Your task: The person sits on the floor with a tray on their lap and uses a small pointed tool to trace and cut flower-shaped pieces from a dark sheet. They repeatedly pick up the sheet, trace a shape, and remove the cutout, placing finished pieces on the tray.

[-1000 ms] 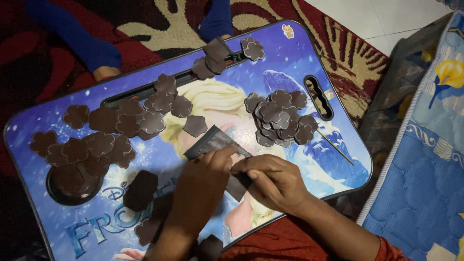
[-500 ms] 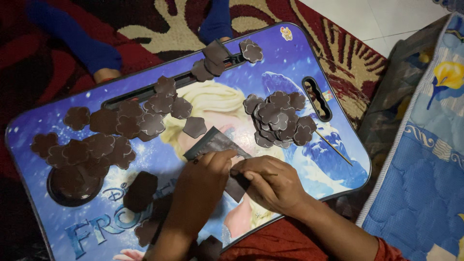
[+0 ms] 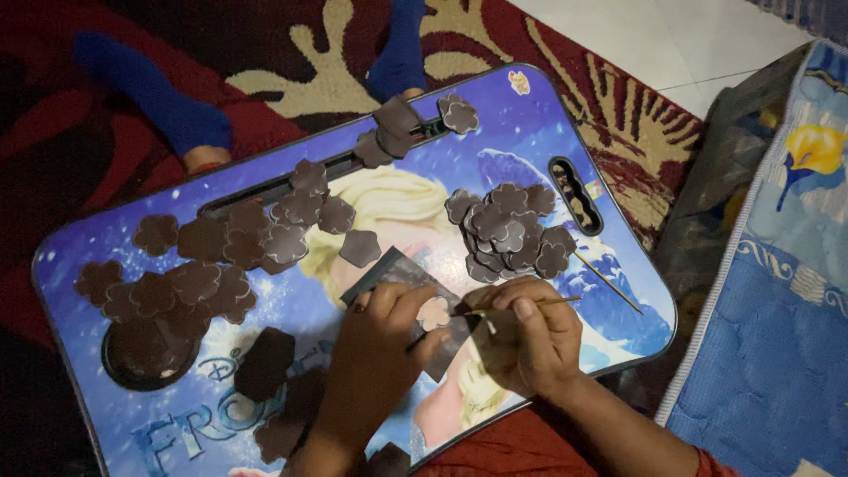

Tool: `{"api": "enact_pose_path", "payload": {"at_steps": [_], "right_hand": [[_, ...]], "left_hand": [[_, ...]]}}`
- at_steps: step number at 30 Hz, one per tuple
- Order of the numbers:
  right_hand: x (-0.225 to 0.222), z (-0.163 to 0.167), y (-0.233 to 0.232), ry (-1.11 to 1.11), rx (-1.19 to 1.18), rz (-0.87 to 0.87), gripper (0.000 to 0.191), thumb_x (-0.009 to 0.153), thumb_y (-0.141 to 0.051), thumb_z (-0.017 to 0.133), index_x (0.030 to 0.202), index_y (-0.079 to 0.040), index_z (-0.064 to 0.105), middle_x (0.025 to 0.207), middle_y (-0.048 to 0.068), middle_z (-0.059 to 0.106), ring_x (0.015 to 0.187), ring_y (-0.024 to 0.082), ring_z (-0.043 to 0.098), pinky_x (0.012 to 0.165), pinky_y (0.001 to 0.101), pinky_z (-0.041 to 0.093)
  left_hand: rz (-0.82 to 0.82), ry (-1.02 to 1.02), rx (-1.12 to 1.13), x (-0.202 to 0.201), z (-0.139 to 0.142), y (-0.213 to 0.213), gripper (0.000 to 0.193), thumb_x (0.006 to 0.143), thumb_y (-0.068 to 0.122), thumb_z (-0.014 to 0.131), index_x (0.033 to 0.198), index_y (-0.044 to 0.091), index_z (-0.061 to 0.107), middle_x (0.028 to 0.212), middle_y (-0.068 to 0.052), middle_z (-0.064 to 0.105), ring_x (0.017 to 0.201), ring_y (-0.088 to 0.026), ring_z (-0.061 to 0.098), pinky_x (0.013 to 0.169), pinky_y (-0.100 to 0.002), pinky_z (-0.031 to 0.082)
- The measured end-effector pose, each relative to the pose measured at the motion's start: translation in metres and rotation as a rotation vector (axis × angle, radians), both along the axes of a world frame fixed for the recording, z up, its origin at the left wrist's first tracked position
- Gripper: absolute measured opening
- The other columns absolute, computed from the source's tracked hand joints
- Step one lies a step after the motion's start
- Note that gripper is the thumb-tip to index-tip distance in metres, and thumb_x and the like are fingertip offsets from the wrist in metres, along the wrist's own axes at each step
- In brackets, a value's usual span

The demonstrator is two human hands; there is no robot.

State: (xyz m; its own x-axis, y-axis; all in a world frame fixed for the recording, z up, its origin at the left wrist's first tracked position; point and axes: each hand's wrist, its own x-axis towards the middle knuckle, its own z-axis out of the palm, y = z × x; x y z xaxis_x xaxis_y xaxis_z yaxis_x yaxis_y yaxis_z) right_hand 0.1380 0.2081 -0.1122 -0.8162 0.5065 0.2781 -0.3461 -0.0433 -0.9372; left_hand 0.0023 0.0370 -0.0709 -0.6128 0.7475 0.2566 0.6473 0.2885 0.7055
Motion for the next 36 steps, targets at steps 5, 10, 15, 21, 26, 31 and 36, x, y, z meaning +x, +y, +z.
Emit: {"api": "enact_pose_path", "payload": {"at_steps": [5,10,15,21,26,31,36], "right_hand": [[-0.004,-0.001,-0.002,0.180,-0.361,0.085,0.021,0.110,-0.015,0.046,0.112,0.003,0.057,0.105,0.020,0.064,0.102,0.029,0.062,0.106,0.0555,0.049],[-0.001,0.001,0.001,0.120,-0.307,0.097,0.023,0.110,-0.015,0.045,0.110,0.004,0.058,0.104,0.021,0.064,0.100,0.031,0.064,0.102,0.0543,0.049],[0.004,-0.003,0.005,0.005,-0.237,0.107,0.025,0.106,-0.011,0.043,0.109,0.007,0.060,0.108,0.023,0.068,0.098,0.026,0.066,0.095,0.0436,0.052],[0.007,-0.008,0.010,-0.065,-0.100,0.108,0.027,0.105,-0.007,0.040,0.110,0.007,0.062,0.109,0.020,0.069,0.096,0.022,0.068,0.091,0.0376,0.056],[0.005,-0.003,0.010,-0.125,-0.113,0.106,0.027,0.102,-0.001,0.039,0.110,0.008,0.063,0.110,0.019,0.069,0.094,0.020,0.067,0.084,0.0352,0.057],[-0.004,0.018,0.013,-0.313,0.128,0.034,0.030,0.098,0.001,0.040,0.104,0.005,0.069,0.106,0.014,0.077,0.084,0.017,0.069,0.075,0.0301,0.055],[-0.025,0.046,0.013,-0.451,0.646,0.051,0.022,0.093,-0.010,0.062,0.110,-0.005,0.075,0.100,0.009,0.077,0.089,0.019,0.074,0.077,0.0314,0.057]], "left_hand": [[0.037,-0.098,0.018,-0.005,-0.006,0.000,0.027,0.085,0.023,0.077,0.108,0.012,0.070,0.104,-0.009,0.071,0.098,-0.032,0.068,0.084,-0.044,0.053],[0.099,-0.248,-0.073,-0.006,-0.004,-0.003,0.035,0.082,0.026,0.077,0.114,0.014,0.072,0.099,-0.008,0.073,0.094,-0.030,0.070,0.082,-0.043,0.054],[0.059,-0.043,0.039,-0.003,0.003,0.001,0.045,0.073,0.024,0.080,0.115,0.009,0.070,0.106,-0.013,0.071,0.098,-0.036,0.067,0.083,-0.045,0.053],[0.161,-0.263,-0.026,-0.007,0.015,0.001,0.026,0.079,0.018,0.080,0.105,0.015,0.076,0.098,-0.007,0.075,0.086,-0.026,0.072,0.076,-0.037,0.056],[0.269,-0.395,0.051,-0.008,0.014,-0.004,0.024,0.082,0.012,0.077,0.105,0.015,0.077,0.085,-0.004,0.070,0.068,-0.011,0.067,0.064,-0.025,0.054],[0.276,-0.708,0.475,-0.018,-0.013,-0.005,0.026,0.089,0.000,0.072,0.115,0.004,0.071,0.090,-0.003,0.068,0.079,-0.009,0.063,0.071,-0.024,0.053],[0.310,-0.854,0.685,-0.030,-0.034,-0.010,0.027,0.093,-0.003,0.066,0.121,-0.001,0.065,0.098,-0.003,0.069,0.090,-0.009,0.065,0.084,-0.024,0.054]]}}
